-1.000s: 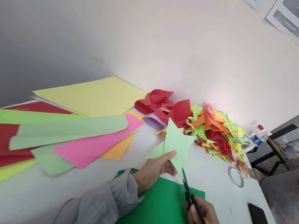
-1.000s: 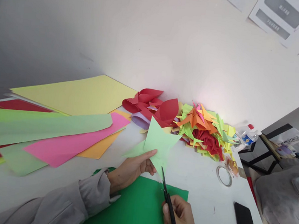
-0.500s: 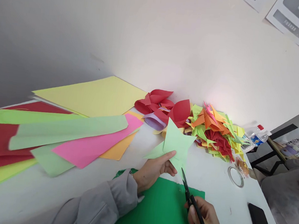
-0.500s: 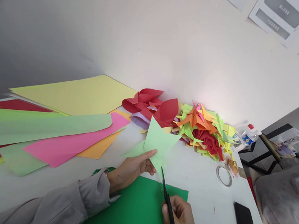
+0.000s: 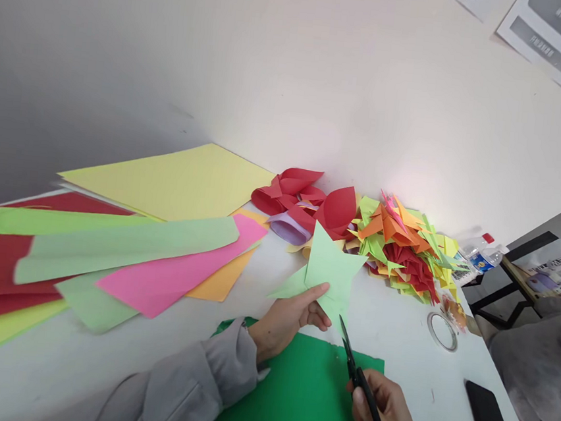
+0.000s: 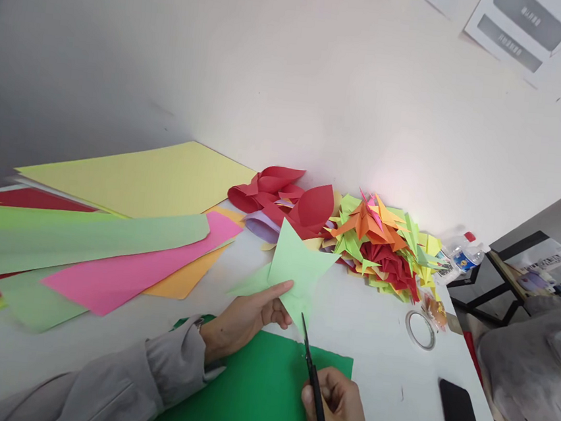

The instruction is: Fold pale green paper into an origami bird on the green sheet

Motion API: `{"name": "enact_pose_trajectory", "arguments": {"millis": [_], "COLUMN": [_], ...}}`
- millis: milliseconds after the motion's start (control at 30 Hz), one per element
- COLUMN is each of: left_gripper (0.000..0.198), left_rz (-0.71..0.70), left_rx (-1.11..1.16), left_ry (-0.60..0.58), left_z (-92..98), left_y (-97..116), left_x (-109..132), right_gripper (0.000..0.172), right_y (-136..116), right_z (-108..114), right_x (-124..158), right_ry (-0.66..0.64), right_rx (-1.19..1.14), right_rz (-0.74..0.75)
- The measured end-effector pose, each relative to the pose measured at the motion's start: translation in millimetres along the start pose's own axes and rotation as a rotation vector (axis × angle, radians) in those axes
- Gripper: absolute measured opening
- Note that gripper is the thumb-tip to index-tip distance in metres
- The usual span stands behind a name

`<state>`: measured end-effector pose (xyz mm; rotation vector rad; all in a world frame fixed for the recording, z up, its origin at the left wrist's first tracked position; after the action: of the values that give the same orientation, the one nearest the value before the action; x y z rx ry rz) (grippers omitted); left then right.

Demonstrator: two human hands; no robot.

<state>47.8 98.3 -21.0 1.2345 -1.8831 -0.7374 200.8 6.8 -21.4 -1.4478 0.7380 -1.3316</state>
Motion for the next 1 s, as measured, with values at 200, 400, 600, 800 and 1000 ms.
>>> {"name": "enact_pose_trajectory", "arguments": {"millis": [200,400,600,800,1000], "left_gripper": [0.044,0.044,0.046,0.046,0.047], "left_rz": [0.000,-0.003,0.005,-0.010,-0.008], "left_rx": [0.002,-0.019,-0.069,-0.077,-0.071], "left_ry": [-0.005,0.011,0.055,0.080,0.069], "left_z": [0.4,0.0,2.3,3.9,2.6], "left_y": [-2,2,3,6,5], "left_x": [0,2,3,6,5], "right_gripper": [0.058,0.058,0.057,0.057,0.059], "right_y": [-3,-6,-9,-9,-11], "right_z": [-1,-2,-3,-5,-5], "right_x": [3,4,6,6,7], "right_ry": [-0.006,-0.012,-0.018,-0.019,-0.013], "right_rx": [0.049,0.074,0.113,0.093,0.082], "right_rz": [-0.009,-0.022,-0.036,-0.032,-0.033]}}
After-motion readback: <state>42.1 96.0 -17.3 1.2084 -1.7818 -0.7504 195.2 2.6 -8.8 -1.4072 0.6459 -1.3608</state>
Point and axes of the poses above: each hand's wrist, its own x-axis away from the middle knuckle, its own z-axis out of the back of the hand, y = z × x, the point moved 10 cm from there along -x, towards the middle knuckle
